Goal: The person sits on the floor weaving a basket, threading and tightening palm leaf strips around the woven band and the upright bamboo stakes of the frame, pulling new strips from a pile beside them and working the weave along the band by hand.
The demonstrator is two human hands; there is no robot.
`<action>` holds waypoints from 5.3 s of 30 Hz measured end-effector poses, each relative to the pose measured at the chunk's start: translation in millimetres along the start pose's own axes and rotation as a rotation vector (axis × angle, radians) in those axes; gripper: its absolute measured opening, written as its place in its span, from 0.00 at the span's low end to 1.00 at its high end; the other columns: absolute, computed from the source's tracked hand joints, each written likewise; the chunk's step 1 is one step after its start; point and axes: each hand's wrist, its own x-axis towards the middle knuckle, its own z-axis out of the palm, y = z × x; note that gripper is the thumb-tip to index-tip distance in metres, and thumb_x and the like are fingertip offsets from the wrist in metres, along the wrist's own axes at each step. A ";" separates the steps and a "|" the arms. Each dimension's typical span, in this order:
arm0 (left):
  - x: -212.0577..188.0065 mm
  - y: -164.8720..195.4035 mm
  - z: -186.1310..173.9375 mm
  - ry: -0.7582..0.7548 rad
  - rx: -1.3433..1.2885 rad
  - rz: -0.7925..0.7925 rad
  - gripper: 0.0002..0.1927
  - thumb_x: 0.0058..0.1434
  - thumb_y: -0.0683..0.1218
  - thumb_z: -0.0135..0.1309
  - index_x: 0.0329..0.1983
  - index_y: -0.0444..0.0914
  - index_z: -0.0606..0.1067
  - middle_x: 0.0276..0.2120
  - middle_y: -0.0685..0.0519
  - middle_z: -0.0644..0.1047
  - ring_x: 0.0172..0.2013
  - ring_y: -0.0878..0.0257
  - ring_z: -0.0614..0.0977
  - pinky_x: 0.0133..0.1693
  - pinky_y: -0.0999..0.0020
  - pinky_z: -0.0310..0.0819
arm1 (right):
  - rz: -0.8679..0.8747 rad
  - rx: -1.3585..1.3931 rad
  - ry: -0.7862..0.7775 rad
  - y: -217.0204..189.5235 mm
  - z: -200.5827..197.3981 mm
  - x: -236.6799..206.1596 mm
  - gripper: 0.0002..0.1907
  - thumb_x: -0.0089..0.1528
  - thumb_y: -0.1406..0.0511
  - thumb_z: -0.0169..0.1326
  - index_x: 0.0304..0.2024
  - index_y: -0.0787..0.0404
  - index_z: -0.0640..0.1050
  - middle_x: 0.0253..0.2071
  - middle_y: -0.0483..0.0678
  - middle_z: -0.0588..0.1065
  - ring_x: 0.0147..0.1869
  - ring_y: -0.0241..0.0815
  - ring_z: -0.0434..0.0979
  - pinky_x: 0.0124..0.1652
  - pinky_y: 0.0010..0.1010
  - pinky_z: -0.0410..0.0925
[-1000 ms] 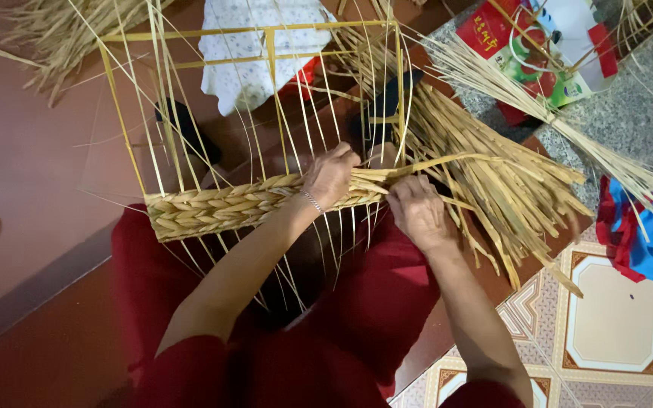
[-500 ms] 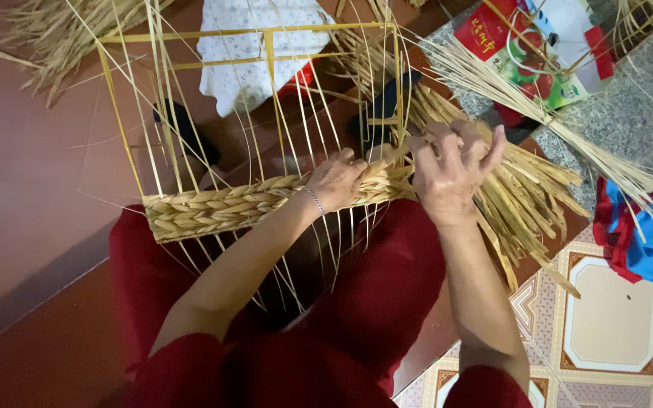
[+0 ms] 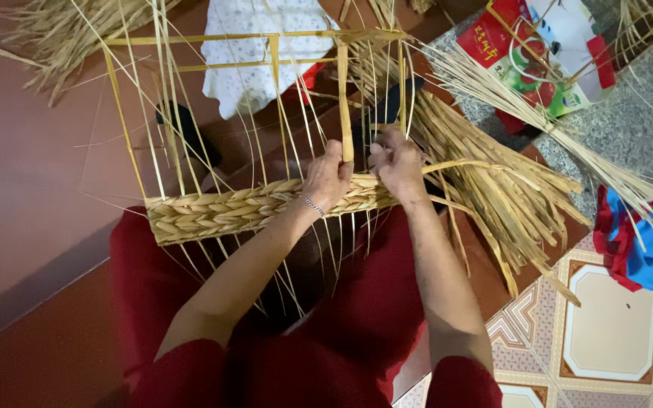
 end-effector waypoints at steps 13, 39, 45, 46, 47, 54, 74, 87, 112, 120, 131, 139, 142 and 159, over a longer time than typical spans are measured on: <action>-3.5 3.6 32.6 0.079 0.241 0.371 0.17 0.50 0.37 0.56 0.44 0.43 0.80 0.43 0.52 0.79 0.38 0.59 0.82 0.38 0.67 0.81 | -0.661 0.025 -0.065 -27.4 -9.0 -50.4 0.12 0.62 0.73 0.62 0.48 0.56 0.83 0.48 0.49 0.79 0.51 0.39 0.79 0.49 0.26 0.78; -0.7 2.1 22.8 -0.250 0.304 0.045 0.04 0.71 0.36 0.44 0.43 0.39 0.66 0.24 0.51 0.72 0.24 0.58 0.78 0.25 0.65 0.77 | -0.297 -1.032 -0.016 48.6 -27.9 -35.8 0.20 0.62 0.48 0.61 0.47 0.52 0.80 0.23 0.48 0.78 0.24 0.47 0.77 0.27 0.39 0.66; 14.9 11.2 29.5 -0.076 0.205 0.031 0.20 0.58 0.35 0.54 0.54 0.33 0.69 0.22 0.52 0.76 0.23 0.63 0.78 0.27 0.68 0.77 | -0.319 -0.943 -0.059 49.8 -57.5 -53.0 0.24 0.61 0.41 0.55 0.34 0.53 0.82 0.21 0.47 0.76 0.21 0.43 0.74 0.25 0.38 0.66; 15.6 13.6 29.2 -0.052 0.219 0.038 0.14 0.63 0.38 0.54 0.52 0.34 0.71 0.22 0.52 0.75 0.23 0.62 0.78 0.28 0.65 0.75 | -0.373 -0.986 -0.038 49.7 -66.5 -55.1 0.26 0.60 0.39 0.54 0.32 0.53 0.82 0.22 0.46 0.76 0.22 0.42 0.74 0.24 0.37 0.66; 15.4 16.5 28.7 -0.031 0.233 0.046 0.08 0.69 0.41 0.55 0.49 0.36 0.73 0.22 0.51 0.75 0.24 0.62 0.78 0.29 0.63 0.74 | -0.263 -1.014 -0.073 50.5 -77.4 -58.8 0.28 0.60 0.38 0.53 0.32 0.53 0.82 0.20 0.46 0.75 0.21 0.41 0.73 0.25 0.36 0.66; 10.5 30.3 19.1 -0.062 0.193 0.004 0.40 0.63 0.38 0.55 0.74 0.34 0.48 0.27 0.43 0.76 0.19 0.58 0.77 0.19 0.66 0.75 | 0.047 -1.270 0.056 54.9 -164.5 -68.7 0.26 0.61 0.37 0.50 0.31 0.44 0.84 0.16 0.39 0.70 0.27 0.46 0.70 0.35 0.45 0.67; -16.2 21.8 31.8 -0.324 0.317 0.167 0.24 0.61 0.35 0.50 0.60 0.44 0.70 0.54 0.54 0.65 0.31 0.64 0.76 0.27 0.68 0.82 | -0.007 -0.572 -0.133 -2.7 -116.7 -90.3 0.11 0.64 0.64 0.60 0.49 0.54 0.81 0.41 0.46 0.80 0.33 0.38 0.80 0.32 0.32 0.74; 6.3 27.8 41.8 -0.130 -0.087 -0.171 0.07 0.69 0.44 0.46 0.46 0.36 0.71 0.24 0.54 0.71 0.16 0.67 0.70 0.14 0.74 0.66 | -0.837 -0.685 0.443 1.2 -51.9 -37.5 0.09 0.67 0.71 0.60 0.46 0.52 0.76 0.37 0.46 0.79 0.35 0.40 0.73 0.33 0.29 0.68; 15.6 39.6 44.8 -0.112 0.095 -0.011 0.11 0.68 0.43 0.51 0.50 0.43 0.78 0.31 0.53 0.80 0.26 0.66 0.81 0.30 0.67 0.80 | -0.385 0.325 -0.214 -29.7 -38.8 -28.7 0.17 0.68 0.74 0.49 0.57 0.58 0.79 0.75 0.50 0.63 0.81 0.49 0.58 0.75 0.43 0.57; 15.8 48.8 41.0 -0.318 0.263 0.029 0.16 0.75 0.52 0.38 0.58 0.44 0.72 0.28 0.48 0.79 0.21 0.64 0.75 0.22 0.68 0.74 | -0.777 -0.994 0.149 -25.3 -55.0 -33.3 0.09 0.61 0.67 0.60 0.44 0.55 0.84 0.66 0.53 0.72 0.74 0.51 0.66 0.56 0.46 0.66; 4.2 28.1 54.3 0.327 -0.329 0.420 0.07 0.70 0.38 0.49 0.45 0.44 0.73 0.41 0.55 0.76 0.35 0.68 0.80 0.33 0.77 0.81 | -0.153 -1.161 -0.062 52.6 -75.8 -29.8 0.17 0.74 0.52 0.42 0.57 0.49 0.76 0.41 0.55 0.80 0.43 0.53 0.79 0.48 0.52 0.71; 22.5 32.8 36.0 0.110 -0.493 -0.010 0.09 0.61 0.34 0.54 0.41 0.39 0.71 0.36 0.54 0.73 0.29 0.65 0.74 0.29 0.68 0.77 | -0.617 -1.101 0.348 91.4 -108.5 -34.2 0.23 0.77 0.45 0.45 0.57 0.56 0.72 0.42 0.54 0.78 0.46 0.52 0.80 0.60 0.51 0.72; 16.6 32.6 36.4 0.008 -0.232 0.117 0.08 0.60 0.38 0.59 0.38 0.41 0.72 0.38 0.53 0.74 0.34 0.64 0.80 0.37 0.66 0.81 | -0.102 -1.349 -0.089 78.8 -80.3 -36.3 0.31 0.75 0.44 0.45 0.57 0.66 0.75 0.29 0.55 0.78 0.31 0.53 0.76 0.38 0.49 0.69; 20.0 28.7 36.3 -0.204 0.097 0.086 0.17 0.59 0.35 0.54 0.53 0.31 0.68 0.34 0.44 0.78 0.35 0.55 0.84 0.35 0.65 0.85 | -0.263 -0.873 0.092 53.2 -51.6 -30.9 0.17 0.61 0.52 0.63 0.37 0.59 0.81 0.34 0.57 0.80 0.35 0.57 0.81 0.34 0.48 0.71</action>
